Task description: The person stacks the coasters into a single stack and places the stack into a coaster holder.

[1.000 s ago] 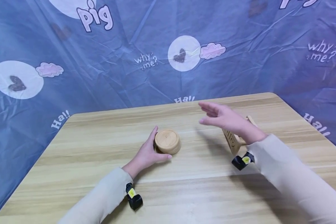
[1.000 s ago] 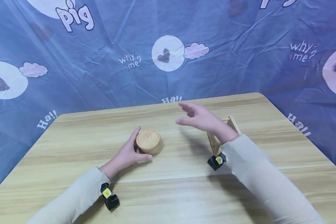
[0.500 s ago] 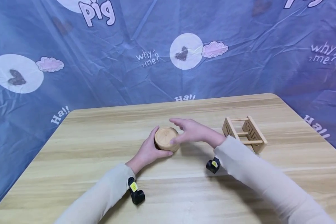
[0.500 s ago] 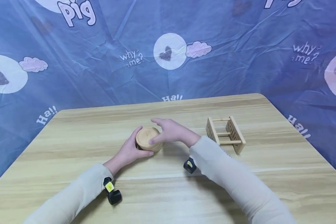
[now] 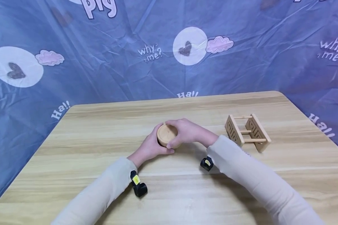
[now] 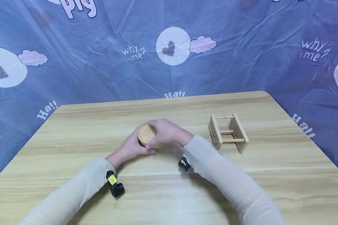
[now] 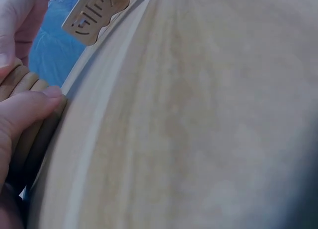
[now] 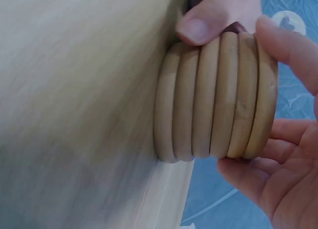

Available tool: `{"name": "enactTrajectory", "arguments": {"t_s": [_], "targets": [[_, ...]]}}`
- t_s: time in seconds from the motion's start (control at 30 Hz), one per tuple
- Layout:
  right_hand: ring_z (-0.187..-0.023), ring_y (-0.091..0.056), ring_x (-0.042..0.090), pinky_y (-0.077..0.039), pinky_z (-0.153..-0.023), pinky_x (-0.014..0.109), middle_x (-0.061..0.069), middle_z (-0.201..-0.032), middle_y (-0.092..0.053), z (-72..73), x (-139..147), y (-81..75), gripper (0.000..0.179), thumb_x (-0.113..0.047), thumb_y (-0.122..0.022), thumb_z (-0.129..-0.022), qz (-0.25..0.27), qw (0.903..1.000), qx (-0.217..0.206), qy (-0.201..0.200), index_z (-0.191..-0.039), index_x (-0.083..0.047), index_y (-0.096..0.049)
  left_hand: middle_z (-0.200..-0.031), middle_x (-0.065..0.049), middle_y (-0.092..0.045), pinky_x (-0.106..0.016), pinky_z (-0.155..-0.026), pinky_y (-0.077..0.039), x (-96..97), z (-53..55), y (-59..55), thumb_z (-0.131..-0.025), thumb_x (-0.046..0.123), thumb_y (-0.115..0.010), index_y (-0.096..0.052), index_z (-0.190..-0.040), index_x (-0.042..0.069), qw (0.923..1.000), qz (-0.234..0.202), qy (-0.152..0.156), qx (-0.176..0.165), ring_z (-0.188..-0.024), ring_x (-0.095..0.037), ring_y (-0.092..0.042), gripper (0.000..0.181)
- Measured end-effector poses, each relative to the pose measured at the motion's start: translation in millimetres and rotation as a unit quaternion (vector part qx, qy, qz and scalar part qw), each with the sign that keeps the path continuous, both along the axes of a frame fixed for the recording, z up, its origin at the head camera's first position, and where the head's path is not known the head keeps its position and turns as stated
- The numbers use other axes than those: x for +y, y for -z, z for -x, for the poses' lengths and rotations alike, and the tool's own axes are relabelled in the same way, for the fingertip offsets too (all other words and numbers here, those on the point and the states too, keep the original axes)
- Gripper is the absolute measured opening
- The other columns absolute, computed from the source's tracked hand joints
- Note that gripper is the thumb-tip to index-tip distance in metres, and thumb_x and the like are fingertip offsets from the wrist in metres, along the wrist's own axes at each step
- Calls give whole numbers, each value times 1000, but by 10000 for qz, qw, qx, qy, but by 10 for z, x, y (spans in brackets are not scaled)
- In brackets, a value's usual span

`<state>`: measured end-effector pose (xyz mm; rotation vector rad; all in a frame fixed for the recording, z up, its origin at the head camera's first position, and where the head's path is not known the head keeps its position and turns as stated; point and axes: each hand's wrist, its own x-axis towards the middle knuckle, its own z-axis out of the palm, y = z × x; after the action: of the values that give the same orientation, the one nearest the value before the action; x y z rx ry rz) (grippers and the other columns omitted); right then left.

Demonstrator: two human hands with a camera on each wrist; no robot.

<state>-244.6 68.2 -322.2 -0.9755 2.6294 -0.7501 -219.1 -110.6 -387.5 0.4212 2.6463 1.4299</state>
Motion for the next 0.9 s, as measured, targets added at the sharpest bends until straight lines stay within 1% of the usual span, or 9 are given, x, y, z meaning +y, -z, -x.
{"name": "enactTrajectory", "arguments": {"t_s": [0.1, 0.2, 0.3, 0.5, 0.6, 0.7, 0.83, 0.9], "targets": [[-107, -55, 22, -46, -92, 34, 16, -128, -55, 4, -6, -14, 89, -30, -81, -63, -8, 9999, -50, 131, -137, 1, -41, -131, -3, -50, -41, -103, -37, 6, 32, 0, -57, 25, -89, -27, -144, 21, 10000, 62, 49, 23, -119, -19, -48, 107], [-104, -55, 21, -46, -90, 33, 15, -125, -56, 6, -17, -10, 89, -28, -82, -62, -4, 9998, -93, 194, -136, 1, -41, -127, -4, -53, -39, -102, -38, 6, 60, 9, -55, 22, -89, -33, -139, 17, 9999, 58, 90, 53, -117, -20, -50, 101], [-102, -55, 20, -47, -90, 32, 13, -123, -57, 2, -21, 5, 89, -26, -82, -60, -11, 9997, -86, 231, -135, 1, -42, -123, -5, -56, -38, -100, -40, 8, 79, 23, -53, 20, -90, -39, -134, 14, 9997, 159, 82, 161, -113, -20, -53, 95], [-96, -56, 20, -48, -86, 31, 11, -115, -59, 1, -21, 29, 85, -23, -80, -57, 22, 9997, 209, 141, -130, 2, -45, -120, -5, -58, -37, -97, -43, 30, 103, 35, -50, 20, -90, -43, -132, 13, 9987, 325, 14, 389, -110, -20, -55, 95], [-96, -55, 19, -48, -86, 30, 10, -113, -59, -2, -20, 36, 86, -21, -80, -54, 80, 9995, 262, 150, -129, 2, -45, -119, -4, -59, -37, -96, -44, 48, 102, 28, -50, 19, -90, -43, -131, 12, 9987, 298, 19, 418, -109, -19, -55, 94], [-98, -55, 19, -47, -88, 31, 9, -114, -58, -11, -13, 51, 88, -19, -83, -52, 183, 9995, 213, 149, -128, 2, -45, -116, -3, -59, -37, -95, -44, 65, 84, 14, -50, 19, -89, -44, -130, 11, 9989, 284, 31, 376, -106, -19, -55, 92], [-101, -54, 19, -46, -93, 33, 8, -116, -58, -18, 25, 82, 88, -19, -86, -50, 418, 9990, 97, 159, -127, -2, -46, -114, -4, -59, -37, -91, -46, 79, 48, -9, -51, 18, -87, -43, -129, 9, 9990, 292, 24, 325, -102, -18, -56, 90], [-102, -55, 18, -45, -93, 33, 7, -116, -58, -10, 66, 105, 86, -20, -86, -50, 579, 9981, 116, 149, -126, -4, -47, -114, -6, -59, -37, -90, -47, 87, 32, -30, -51, 18, -86, -42, -129, 8, 9989, 326, -1, 335, -101, -19, -56, 90]]}}
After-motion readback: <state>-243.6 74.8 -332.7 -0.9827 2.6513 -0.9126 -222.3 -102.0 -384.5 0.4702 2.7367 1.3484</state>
